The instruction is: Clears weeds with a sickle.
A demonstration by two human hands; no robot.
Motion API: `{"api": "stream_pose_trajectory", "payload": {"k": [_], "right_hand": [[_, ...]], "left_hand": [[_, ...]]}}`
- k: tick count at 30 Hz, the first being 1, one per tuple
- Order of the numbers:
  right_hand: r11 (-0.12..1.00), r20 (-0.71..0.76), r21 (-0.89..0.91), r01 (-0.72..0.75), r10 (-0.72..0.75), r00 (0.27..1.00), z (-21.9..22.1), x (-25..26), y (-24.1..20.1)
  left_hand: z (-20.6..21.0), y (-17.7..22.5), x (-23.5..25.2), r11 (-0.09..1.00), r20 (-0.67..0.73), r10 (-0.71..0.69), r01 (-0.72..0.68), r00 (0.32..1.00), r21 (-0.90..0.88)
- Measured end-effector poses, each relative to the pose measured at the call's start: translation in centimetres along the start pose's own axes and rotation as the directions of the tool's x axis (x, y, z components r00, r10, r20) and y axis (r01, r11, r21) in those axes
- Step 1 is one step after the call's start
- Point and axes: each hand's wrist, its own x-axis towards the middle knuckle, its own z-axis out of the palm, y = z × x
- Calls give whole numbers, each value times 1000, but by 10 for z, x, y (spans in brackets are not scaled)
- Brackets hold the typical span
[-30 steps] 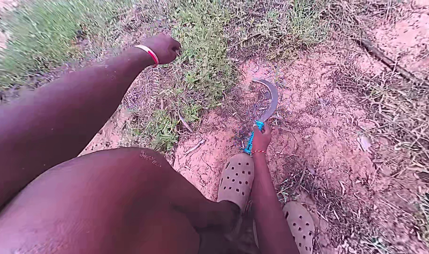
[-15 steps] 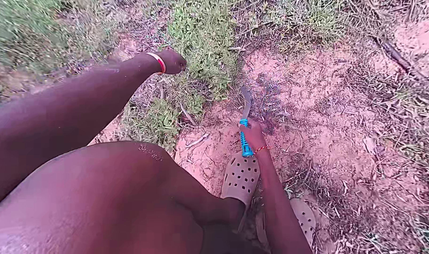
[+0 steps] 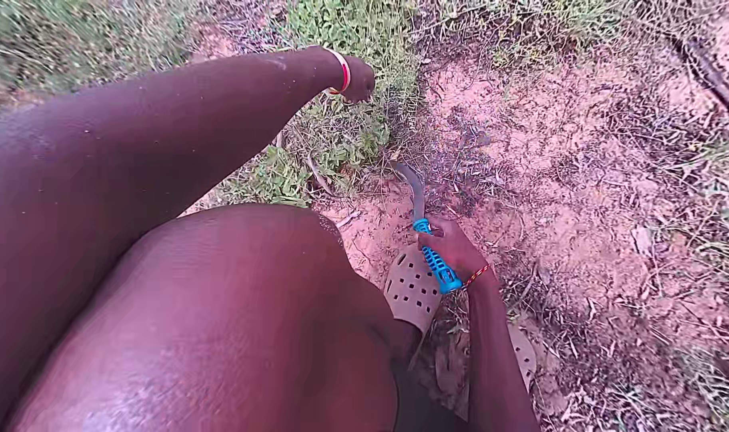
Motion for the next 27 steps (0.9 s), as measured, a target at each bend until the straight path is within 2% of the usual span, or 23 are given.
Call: {"api": "stream_pose_trajectory", "payload": {"k": [4,8,10,12,15,17,22,25,27], "right_hand": [[994,-82,43,103,-99,992,-14,2,14],[950,-356,195,243,-162,920,-18,10,17],[863,-443,346,369,-197,875,-23,20,17],[756,-444,483,441,-222,868,-25,30,15],[620,-560,598,508,-130,818,-13,47,14],[649,-620,553,523,-99,778,-4,56,18],[835,-692,303,460,-139,709,27,77,25],[936,-617,115,334,-196,762,31,84,7],[976,-566,-3,216,-180,804,29,98,-10]], "left_hand": [[-12,20,-3,998,-19,38,-37,999,51],[-21,31,-16,1000,-56,18,-18,998,-4],[-23,31,-20,998,-75,21,-25,997,-59],[-22,25,-21,996,-77,21,-27,997,-82],[-17,19,-23,998,-60,2,-7,998,-69],[-15,15,-23,997,-46,-10,7,999,-82],[-16,14,-34,982,-81,-50,34,995,-187],[-7,-2,-41,957,-147,-81,36,986,-289],[4,-14,-46,950,-96,-120,86,988,-301]]}}
